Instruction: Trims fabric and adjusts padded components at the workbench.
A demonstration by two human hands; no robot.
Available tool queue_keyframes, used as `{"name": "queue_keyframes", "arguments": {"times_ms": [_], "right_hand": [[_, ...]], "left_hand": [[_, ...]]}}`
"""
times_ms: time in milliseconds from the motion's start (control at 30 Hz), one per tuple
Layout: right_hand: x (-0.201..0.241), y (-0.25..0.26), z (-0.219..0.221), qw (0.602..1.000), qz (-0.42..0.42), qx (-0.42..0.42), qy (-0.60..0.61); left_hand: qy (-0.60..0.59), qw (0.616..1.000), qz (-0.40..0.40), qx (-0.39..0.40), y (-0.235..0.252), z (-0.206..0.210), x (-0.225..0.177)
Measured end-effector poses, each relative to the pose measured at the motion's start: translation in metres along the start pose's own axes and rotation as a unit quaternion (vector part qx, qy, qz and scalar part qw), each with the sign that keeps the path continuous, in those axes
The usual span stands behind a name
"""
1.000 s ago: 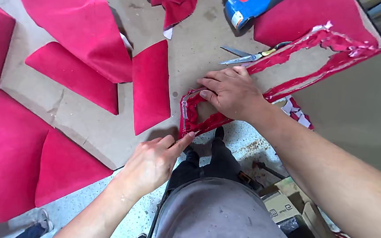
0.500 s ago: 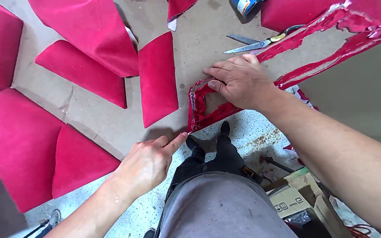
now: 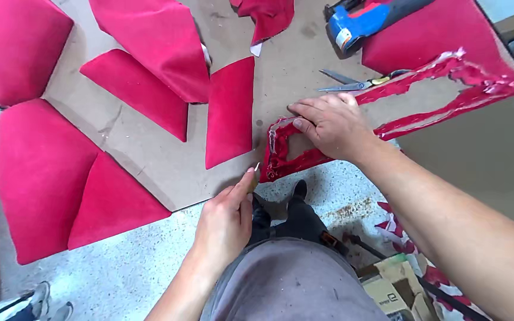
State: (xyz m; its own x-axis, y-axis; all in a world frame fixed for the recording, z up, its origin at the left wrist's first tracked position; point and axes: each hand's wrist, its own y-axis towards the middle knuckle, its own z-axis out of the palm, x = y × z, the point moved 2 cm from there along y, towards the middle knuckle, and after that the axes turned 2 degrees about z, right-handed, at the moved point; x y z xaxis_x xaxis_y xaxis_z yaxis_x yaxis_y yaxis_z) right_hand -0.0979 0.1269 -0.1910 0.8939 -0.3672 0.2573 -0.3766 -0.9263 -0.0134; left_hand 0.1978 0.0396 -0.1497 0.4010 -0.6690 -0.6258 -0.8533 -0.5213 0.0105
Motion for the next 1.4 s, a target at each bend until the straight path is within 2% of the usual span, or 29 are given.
{"name": "queue_keyframes", "arguments": {"times_ms": [300,567,667,700,767,867,967,1033,1067,1133,1200,1233,1300,1333,1400], "right_hand": [[-0.001,-0.001,0.005,1.000,0.010,-0.017,0.004],[0.002,-0.004,0.007,1.000,0.011,-0.022,0.003],[-0.001,-0.001,0.004,1.000,0.015,-0.016,0.006],[-0.002,0.001,0.004,1.000,0.016,-0.014,0.008],[-0.003,0.003,0.003,1.000,0.021,-0.009,0.010],[-0.004,-0.002,-0.004,0.999,-0.042,-0.010,0.015],[-0.013,-0.015,-0.016,0.986,-0.164,0.032,0.011],[-0.018,-0.019,-0.019,0.975,-0.202,0.085,-0.039],[-0.017,-0.018,-0.020,0.973,-0.202,0.091,-0.065],[-0.006,-0.018,-0.025,0.976,-0.195,0.048,-0.079],[0.016,-0.027,-0.042,0.988,-0.139,-0.044,-0.045],[0.030,-0.030,-0.054,0.988,-0.106,-0.108,-0.030],[0.064,-0.034,-0.070,0.977,-0.073,-0.199,0.020],[0.081,-0.036,-0.075,0.972,-0.082,-0.212,0.056],[0.097,-0.039,-0.088,0.964,-0.146,-0.176,0.132]], "left_hand": [[0.097,0.994,0.014,0.041,0.007,0.015,-0.015],[0.097,0.994,-0.011,0.050,-0.022,0.012,-0.016],[0.080,0.993,-0.053,0.073,-0.062,0.006,-0.001],[0.067,0.993,-0.071,0.067,-0.075,0.001,0.005],[0.046,0.994,-0.096,0.006,-0.081,-0.021,0.006],[0.129,0.981,-0.094,-0.108,-0.045,-0.044,0.016],[0.210,0.959,-0.153,-0.114,0.001,-0.037,0.053],[0.218,0.951,-0.178,-0.128,0.012,-0.030,0.068],[0.201,0.954,-0.163,-0.150,0.010,-0.028,0.066],[0.111,0.968,-0.132,-0.183,-0.005,-0.021,0.044],[-0.116,0.970,-0.140,-0.160,-0.014,-0.005,0.016],[-0.270,0.942,-0.144,-0.136,-0.009,0.008,0.003],[-0.511,0.840,-0.126,-0.135,0.006,0.033,-0.022],[-0.580,0.790,-0.112,-0.167,0.019,0.040,-0.038],[-0.671,0.692,-0.079,-0.253,0.048,0.037,-0.073]]}}
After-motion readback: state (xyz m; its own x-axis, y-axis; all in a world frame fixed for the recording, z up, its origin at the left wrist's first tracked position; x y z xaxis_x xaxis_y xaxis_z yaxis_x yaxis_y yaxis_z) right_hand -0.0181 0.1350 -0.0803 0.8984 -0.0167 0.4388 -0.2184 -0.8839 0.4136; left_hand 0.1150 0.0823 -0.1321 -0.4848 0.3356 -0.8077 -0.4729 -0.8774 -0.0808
